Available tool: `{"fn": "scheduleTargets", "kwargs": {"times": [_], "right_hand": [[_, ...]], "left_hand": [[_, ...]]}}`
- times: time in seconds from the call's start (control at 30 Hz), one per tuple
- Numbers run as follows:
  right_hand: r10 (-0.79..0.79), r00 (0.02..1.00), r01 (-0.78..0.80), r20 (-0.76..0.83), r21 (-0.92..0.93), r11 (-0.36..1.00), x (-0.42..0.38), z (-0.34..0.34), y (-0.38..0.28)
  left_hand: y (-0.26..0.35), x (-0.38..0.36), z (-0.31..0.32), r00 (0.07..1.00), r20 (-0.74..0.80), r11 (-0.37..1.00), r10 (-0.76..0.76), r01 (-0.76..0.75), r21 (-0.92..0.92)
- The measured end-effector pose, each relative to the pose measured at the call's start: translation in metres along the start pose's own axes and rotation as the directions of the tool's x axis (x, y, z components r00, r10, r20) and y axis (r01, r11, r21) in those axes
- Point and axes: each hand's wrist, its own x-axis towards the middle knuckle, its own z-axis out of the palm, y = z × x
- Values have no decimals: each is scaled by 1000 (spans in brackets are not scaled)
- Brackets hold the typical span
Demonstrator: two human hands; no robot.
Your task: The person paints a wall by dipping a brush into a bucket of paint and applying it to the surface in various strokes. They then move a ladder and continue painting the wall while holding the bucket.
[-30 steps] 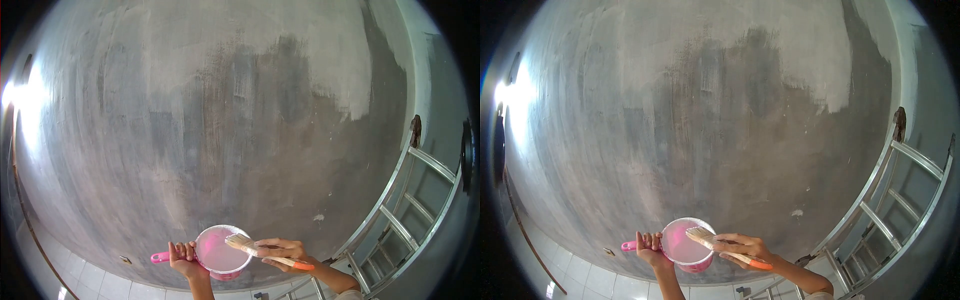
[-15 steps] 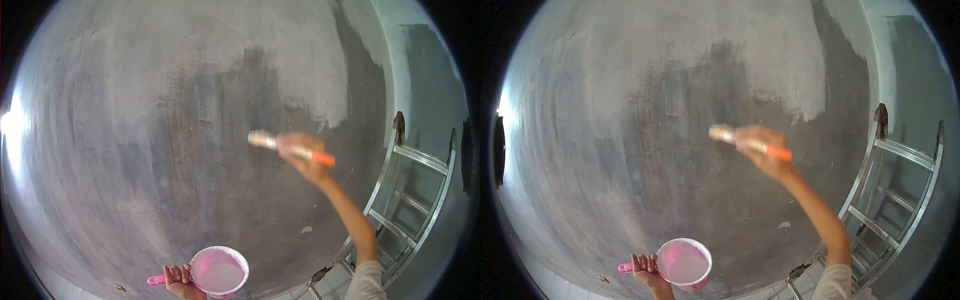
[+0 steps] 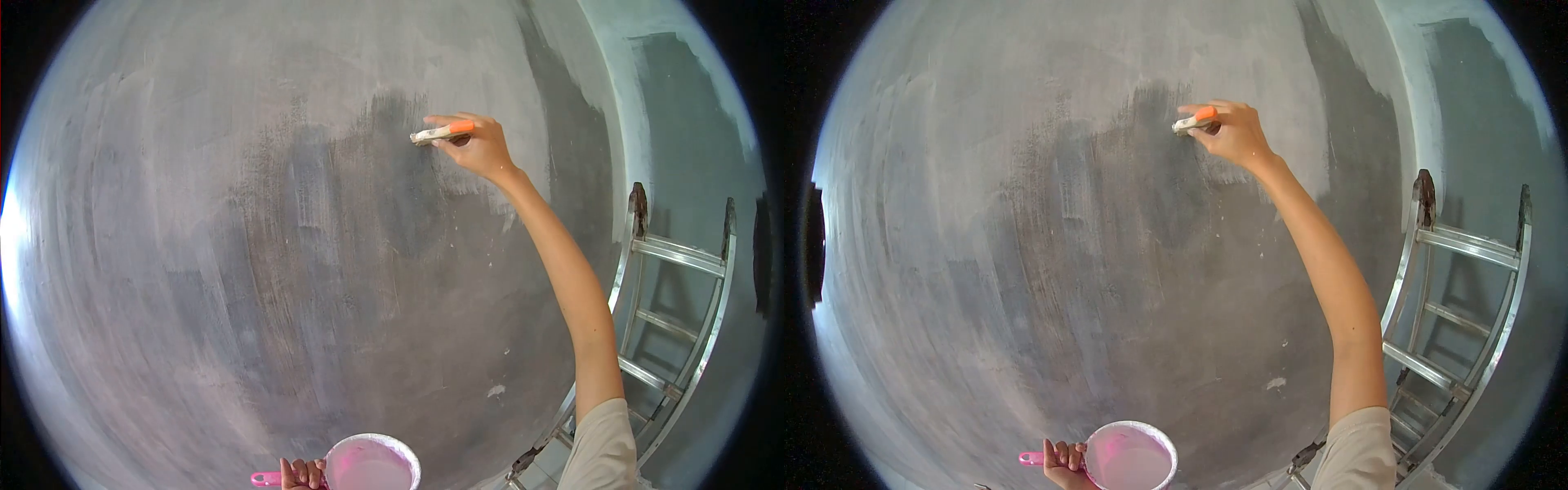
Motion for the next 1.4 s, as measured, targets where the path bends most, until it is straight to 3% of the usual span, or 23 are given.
{"fn": "scheduleTargets", "kwargs": {"times": [0.07,0.17,0.37,0.47,0.57,0.63,0.77,0.83,0.93,0.97,1.07,1.13,1.17,1.23,1.33,1.4], "right_hand": [[-123,991,119,-54,-65,991,-10,7,3],[-42,992,50,-118,64,997,-19,11,5],[52,988,-42,147,-66,997,-19,8,2],[-151,986,156,70,-65,986,-32,15,4],[-145,957,218,250,-296,930,-72,17,-10],[-249,953,276,172,-154,949,-128,31,-8],[-154,909,173,387,-15,985,-257,30,-47],[-247,848,224,468,104,969,-312,26,-61],[-257,728,149,636,219,964,-336,22,-61],[-306,684,211,662,223,952,-315,15,-58],[-426,818,370,386,213,904,-207,8,-31],[-353,906,326,235,147,934,-135,11,3],[-317,928,331,196,-43,943,-101,7,14],[-272,960,275,-73,47,960,-50,12,49],[-209,962,214,-175,9,977,-17,18,57],[-304,951,298,-61,-99,950,-39,23,39]], "left_hand": [[4,-1,1,1000,-22,999,-16,17,38],[5,6,-3,1000,21,1000,-17,16,25],[5,5,10,997,-1,996,-79,79,44],[3,14,-3,994,-11,993,-106,106,44],[-1,15,-6,994,-11,991,-110,110,70],[-4,11,-6,993,-17,990,-113,114,81],[-7,10,-6,998,-15,994,-68,69,80],[-13,11,-5,997,10,997,-72,72,35],[-18,-13,22,996,35,997,-76,76,18],[-20,-16,21,996,40,997,-77,76,18],[-33,-19,19,997,45,998,-66,66,8],[-42,-22,15,999,25,999,-38,37,20],[-46,-23,10,1000,6,999,-29,29,21],[-52,-24,3,1000,-26,1000,-5,6,20],[-57,-36,8,996,-90,999,25,-23,25],[-57,-44,9,999,-43,999,24,-22,46]]}}
